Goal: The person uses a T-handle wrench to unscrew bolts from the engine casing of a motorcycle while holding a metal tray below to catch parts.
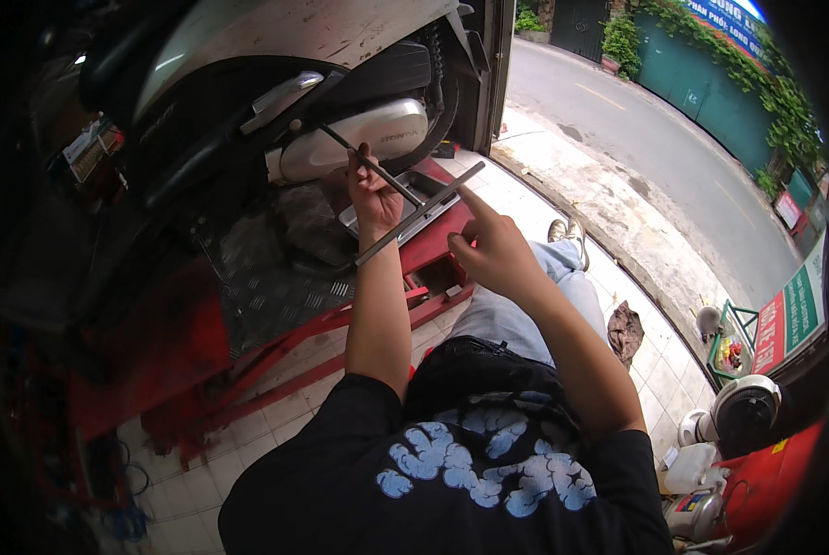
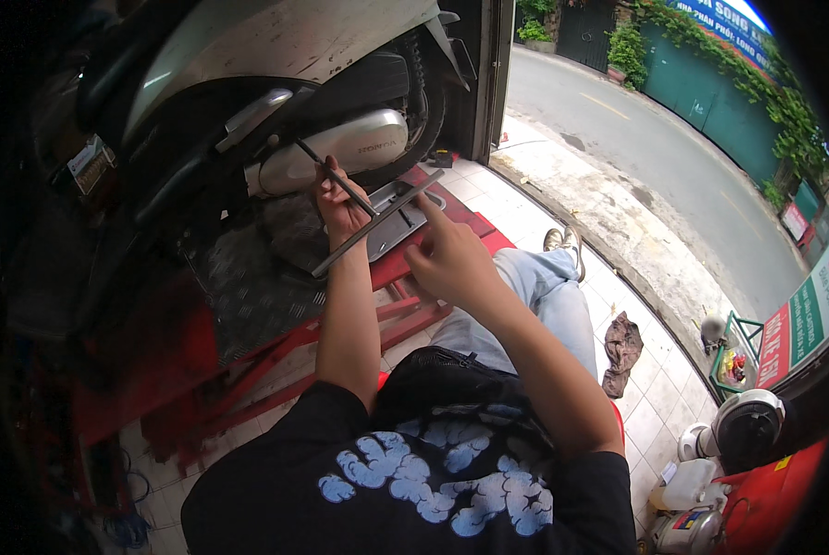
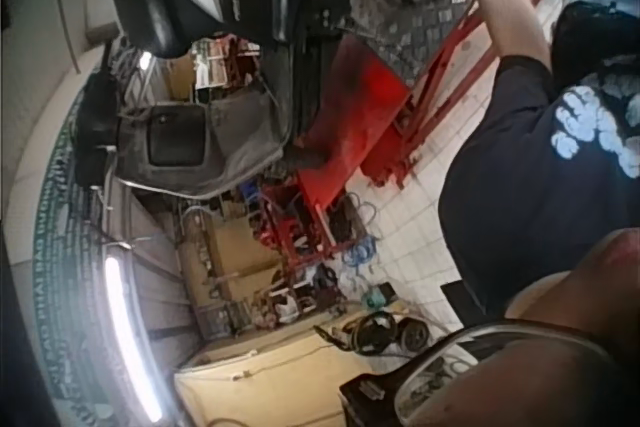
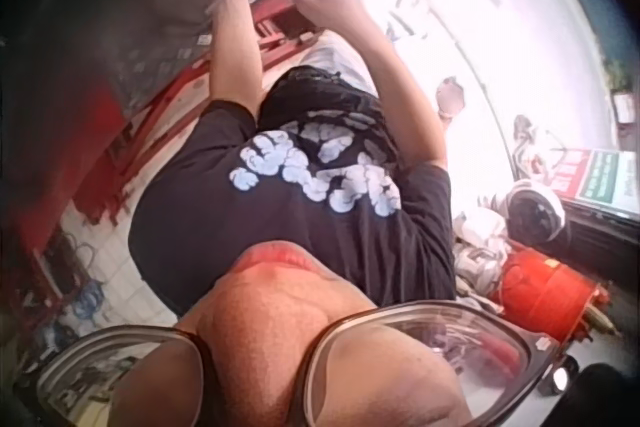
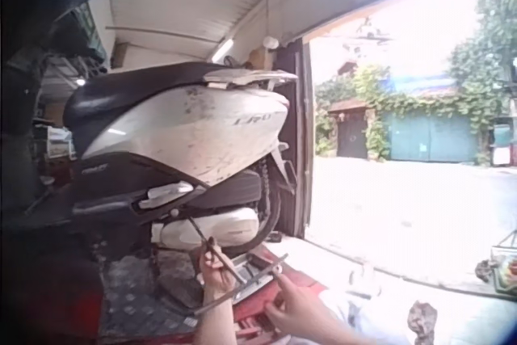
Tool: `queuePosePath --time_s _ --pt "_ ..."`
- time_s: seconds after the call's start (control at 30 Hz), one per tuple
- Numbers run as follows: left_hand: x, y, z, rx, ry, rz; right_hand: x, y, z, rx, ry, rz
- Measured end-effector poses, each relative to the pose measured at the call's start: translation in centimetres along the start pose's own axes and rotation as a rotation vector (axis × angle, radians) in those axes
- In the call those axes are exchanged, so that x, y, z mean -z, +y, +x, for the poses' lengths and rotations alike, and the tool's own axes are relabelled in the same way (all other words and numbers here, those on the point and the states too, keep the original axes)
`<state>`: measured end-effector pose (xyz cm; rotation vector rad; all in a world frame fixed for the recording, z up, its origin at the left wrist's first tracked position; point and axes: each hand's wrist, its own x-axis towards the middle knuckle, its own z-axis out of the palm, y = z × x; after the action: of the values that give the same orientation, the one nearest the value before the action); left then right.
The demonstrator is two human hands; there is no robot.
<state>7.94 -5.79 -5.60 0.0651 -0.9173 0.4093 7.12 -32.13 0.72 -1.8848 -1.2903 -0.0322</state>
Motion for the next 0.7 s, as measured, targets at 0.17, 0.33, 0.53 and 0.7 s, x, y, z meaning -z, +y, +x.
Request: queuePosePath --time_s 0.17,0.33,0.53,0.7 --pt "0.0 -0.7 -0.1 0.028 0.023 -0.026 0.9 0.1 -0.4 -0.028 -0.03 0.32" --pt "-1.7 -2.2 -0.2 0.12 0.183 0.245 0.2 1.7 -2.1 -0.031 -0.055 0.605" --pt "-4.0 -6.1 0.0 0.265 0.241 0.759 0.5 3.6 -3.0 -0.229 0.032 1.165" --pt "-6.4 -9.8 0.5 0.537 0.167 1.257 1.0 5.0 -4.7 -0.217 0.066 1.256"
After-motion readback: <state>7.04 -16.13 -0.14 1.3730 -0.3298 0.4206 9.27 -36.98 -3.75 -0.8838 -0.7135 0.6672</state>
